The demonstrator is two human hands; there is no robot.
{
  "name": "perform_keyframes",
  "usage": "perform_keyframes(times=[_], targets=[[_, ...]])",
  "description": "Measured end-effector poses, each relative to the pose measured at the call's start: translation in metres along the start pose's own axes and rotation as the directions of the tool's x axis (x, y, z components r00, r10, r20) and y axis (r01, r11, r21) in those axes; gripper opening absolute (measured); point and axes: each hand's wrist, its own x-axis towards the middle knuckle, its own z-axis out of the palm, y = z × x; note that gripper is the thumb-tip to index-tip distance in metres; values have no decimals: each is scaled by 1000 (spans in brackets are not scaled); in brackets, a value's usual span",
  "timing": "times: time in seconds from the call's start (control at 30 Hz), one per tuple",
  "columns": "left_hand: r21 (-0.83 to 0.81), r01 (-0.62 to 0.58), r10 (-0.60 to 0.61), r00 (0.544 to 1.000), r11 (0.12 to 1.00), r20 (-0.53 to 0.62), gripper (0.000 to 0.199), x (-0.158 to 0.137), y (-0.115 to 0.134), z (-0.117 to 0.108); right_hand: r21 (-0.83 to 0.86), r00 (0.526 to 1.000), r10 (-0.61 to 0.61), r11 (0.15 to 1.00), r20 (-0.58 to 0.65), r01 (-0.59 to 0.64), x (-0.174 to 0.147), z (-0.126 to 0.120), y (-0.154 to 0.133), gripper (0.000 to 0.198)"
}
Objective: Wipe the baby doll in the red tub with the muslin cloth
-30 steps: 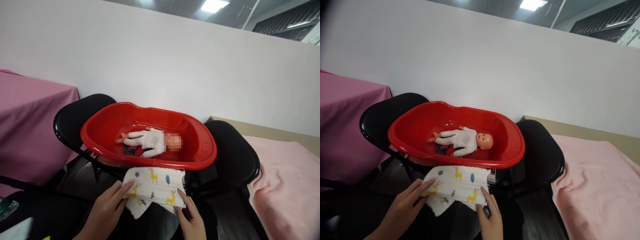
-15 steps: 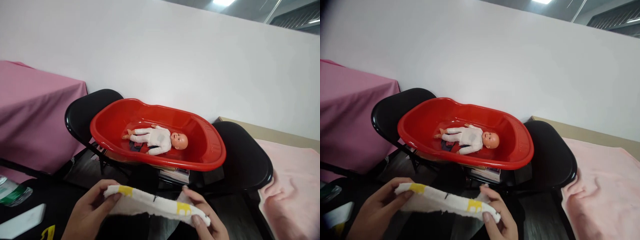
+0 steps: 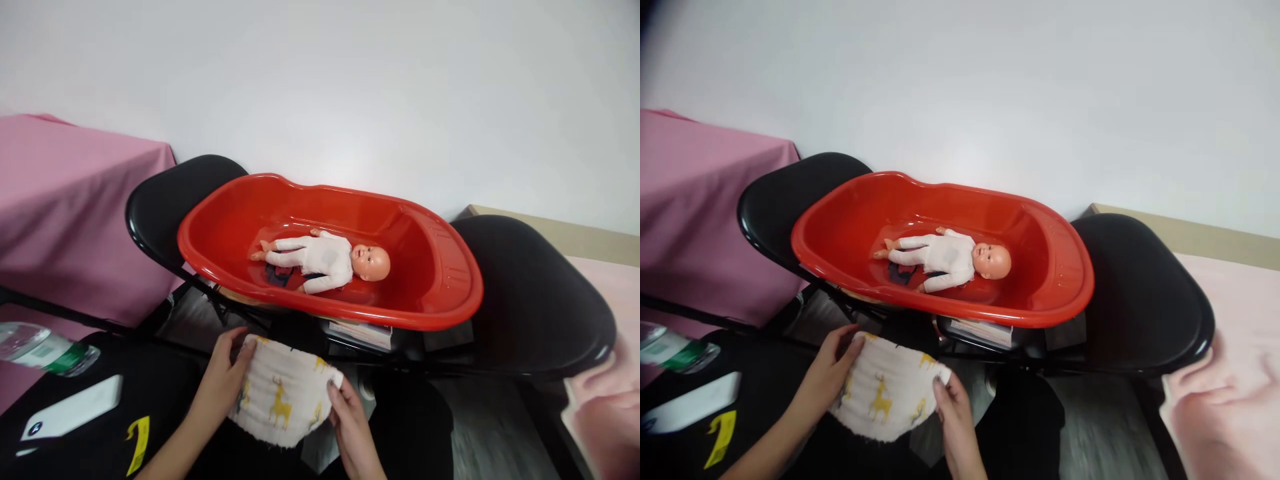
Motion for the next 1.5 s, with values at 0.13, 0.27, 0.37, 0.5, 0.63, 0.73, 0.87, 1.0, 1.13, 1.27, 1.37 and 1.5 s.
perform_keyframes(times=[0.13,0.27,0.37,0.5,0.63,0.73,0.87,1.0,1.13,1.27,1.37,1.5], targets=[[172,-435,427,901,884,80,35,-15,27,-11,81,996,84,993,29,-86,2,4,10,59],[243,-713,611,693,658,382,48,-24,52,-3,67,989,145,987,-18,-143,10,4,-7,63],[297,-751,570,647,589,506,57,-15,54,10,-12,992,123,992,7,-123,22,5,-24,64],[294,-690,487,693,661,531,55,5,50,21,-166,991,48,986,127,-27,41,10,-29,58],[247,-652,493,724,716,481,50,11,50,23,-201,986,37,980,163,-4,53,11,-9,55],[238,-613,474,758,753,448,47,9,51,23,-303,990,-40,949,136,80,55,7,4,53],[208,-563,446,789,800,423,44,9,50,21,-510,919,-393,785,29,352,44,3,-1,30],[154,-513,437,826,844,356,39,16,51,23,-596,721,-635,475,277,647,18,19,-19,40],[90,-496,450,838,863,308,37,23,56,27,-548,576,-591,253,565,798,10,38,-34,56],[74,-485,434,832,871,344,38,23,56,27,-514,782,-577,609,236,604,30,31,-41,34],[42,-458,411,831,888,376,39,23,53,24,-260,961,-271,933,-58,248,49,18,-30,27],[11,-382,346,848,924,402,39,29,53,23,-111,985,-101,990,-140,86,57,7,-9,32]])
